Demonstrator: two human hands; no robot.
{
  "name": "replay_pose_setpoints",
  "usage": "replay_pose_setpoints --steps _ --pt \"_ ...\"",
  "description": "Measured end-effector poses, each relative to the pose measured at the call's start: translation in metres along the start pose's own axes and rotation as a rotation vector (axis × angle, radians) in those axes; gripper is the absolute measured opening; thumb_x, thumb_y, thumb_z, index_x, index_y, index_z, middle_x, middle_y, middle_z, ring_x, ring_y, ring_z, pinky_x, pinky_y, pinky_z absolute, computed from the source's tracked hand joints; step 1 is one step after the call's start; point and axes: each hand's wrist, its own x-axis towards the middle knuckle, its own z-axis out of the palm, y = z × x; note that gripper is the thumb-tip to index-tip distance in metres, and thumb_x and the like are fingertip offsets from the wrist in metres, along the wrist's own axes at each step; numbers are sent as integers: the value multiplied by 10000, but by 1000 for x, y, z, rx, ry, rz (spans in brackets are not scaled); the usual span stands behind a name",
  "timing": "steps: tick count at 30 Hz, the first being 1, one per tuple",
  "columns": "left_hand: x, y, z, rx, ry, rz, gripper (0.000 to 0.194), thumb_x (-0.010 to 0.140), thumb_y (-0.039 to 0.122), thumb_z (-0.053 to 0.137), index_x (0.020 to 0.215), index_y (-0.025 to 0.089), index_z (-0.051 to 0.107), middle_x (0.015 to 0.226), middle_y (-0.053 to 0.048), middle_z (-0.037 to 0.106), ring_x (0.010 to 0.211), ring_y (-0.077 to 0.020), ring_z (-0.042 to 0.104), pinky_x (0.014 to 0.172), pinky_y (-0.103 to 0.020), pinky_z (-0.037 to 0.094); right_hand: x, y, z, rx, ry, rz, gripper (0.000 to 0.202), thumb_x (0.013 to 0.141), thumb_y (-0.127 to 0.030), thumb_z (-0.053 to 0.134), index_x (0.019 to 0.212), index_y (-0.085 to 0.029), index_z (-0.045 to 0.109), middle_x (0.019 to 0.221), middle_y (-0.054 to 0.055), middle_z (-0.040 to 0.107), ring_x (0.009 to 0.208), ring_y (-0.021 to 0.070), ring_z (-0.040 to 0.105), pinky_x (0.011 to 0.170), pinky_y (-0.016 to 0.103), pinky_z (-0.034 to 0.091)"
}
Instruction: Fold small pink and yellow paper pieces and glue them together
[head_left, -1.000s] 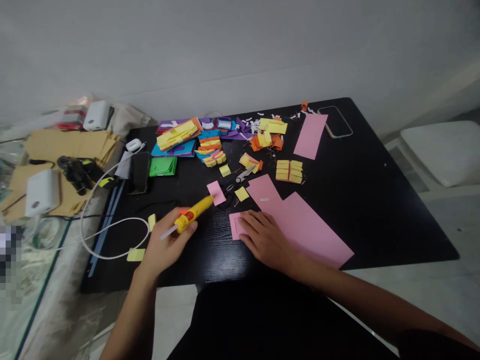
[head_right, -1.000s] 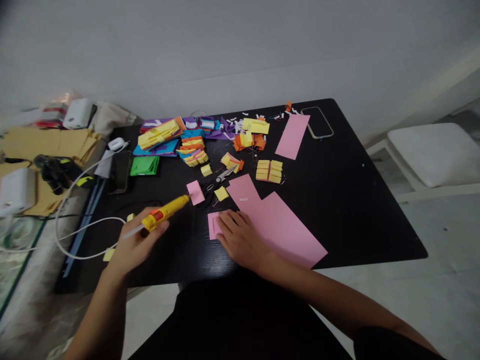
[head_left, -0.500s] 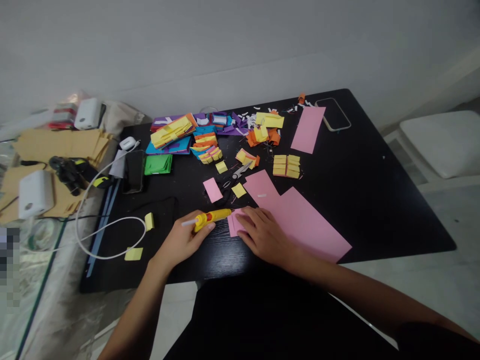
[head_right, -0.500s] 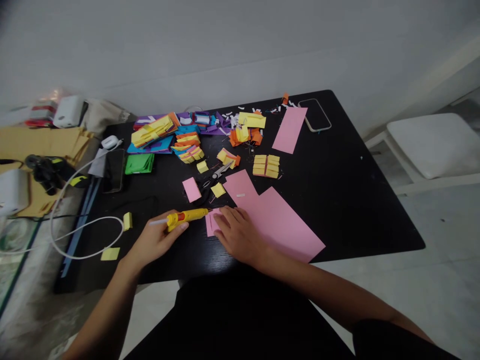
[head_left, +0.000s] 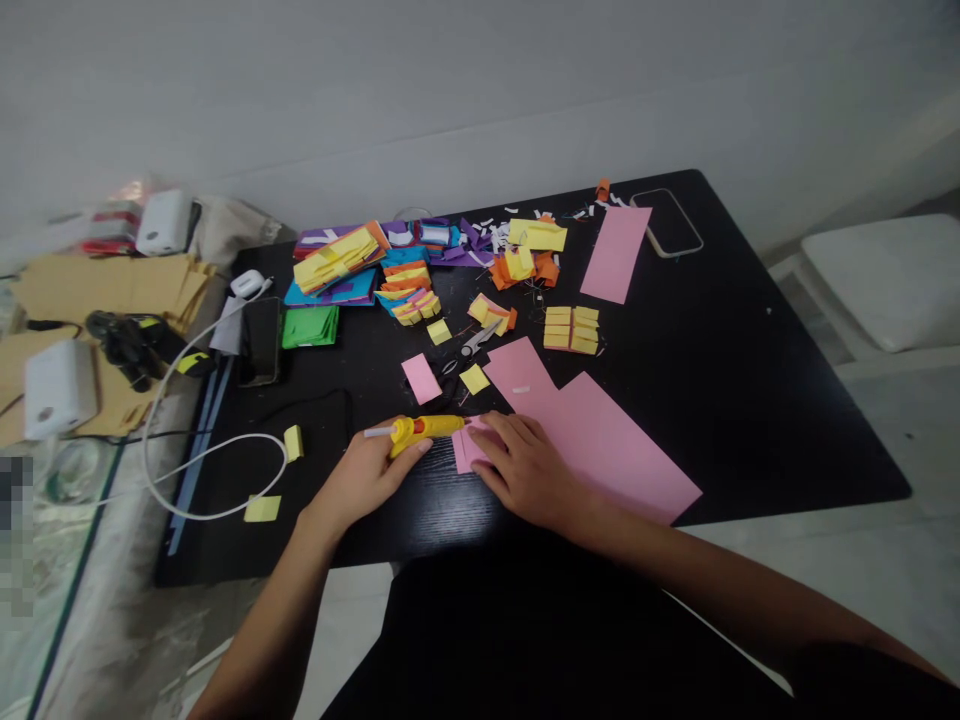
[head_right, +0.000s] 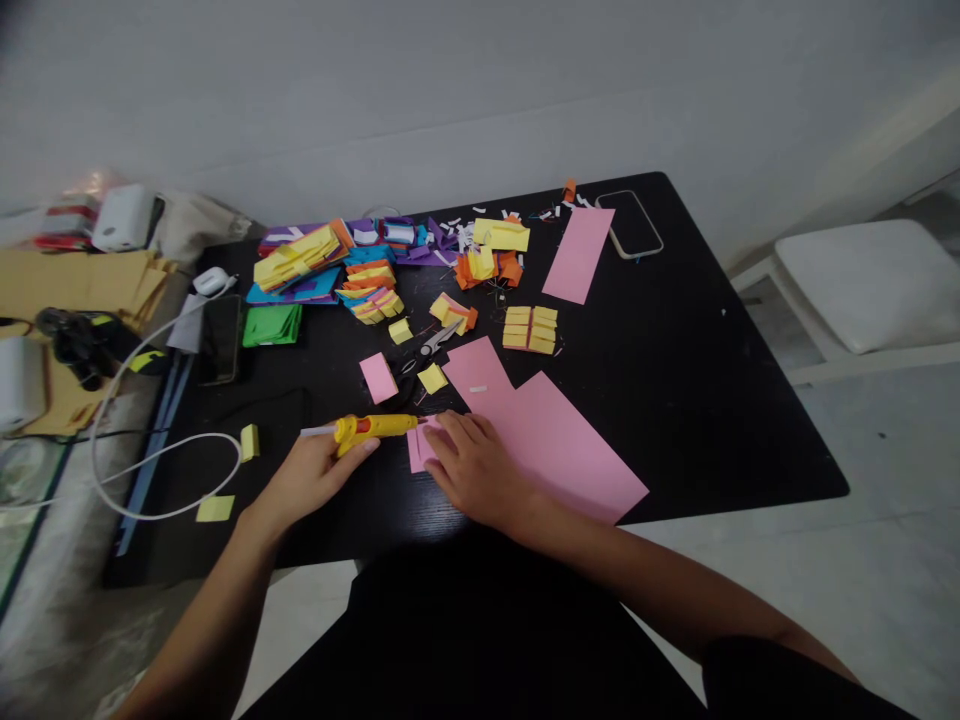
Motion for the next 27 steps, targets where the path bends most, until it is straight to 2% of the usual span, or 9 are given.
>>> replay_pose_setpoints --steps 15,27 --pt "-11 -9 -7 58 46 -49 474 990 513 546 613 225 525 565 10 567 499 -154 555 477 -286 382 -2 2 4 21 -18 12 381 1031 -266 513 1361 -108 616 1372 205 606 1222 323 579 1057 506 471" --pt "-16 -12 -10 63 38 -59 412 991 500 530 674 246 599 549 20 570 469 -162 544 468 -293 398 -1 2 6 0 9 -4 367 1040 -285 509 1328 -96 635 1349 198 626 1208 319 588 1044 482 469"
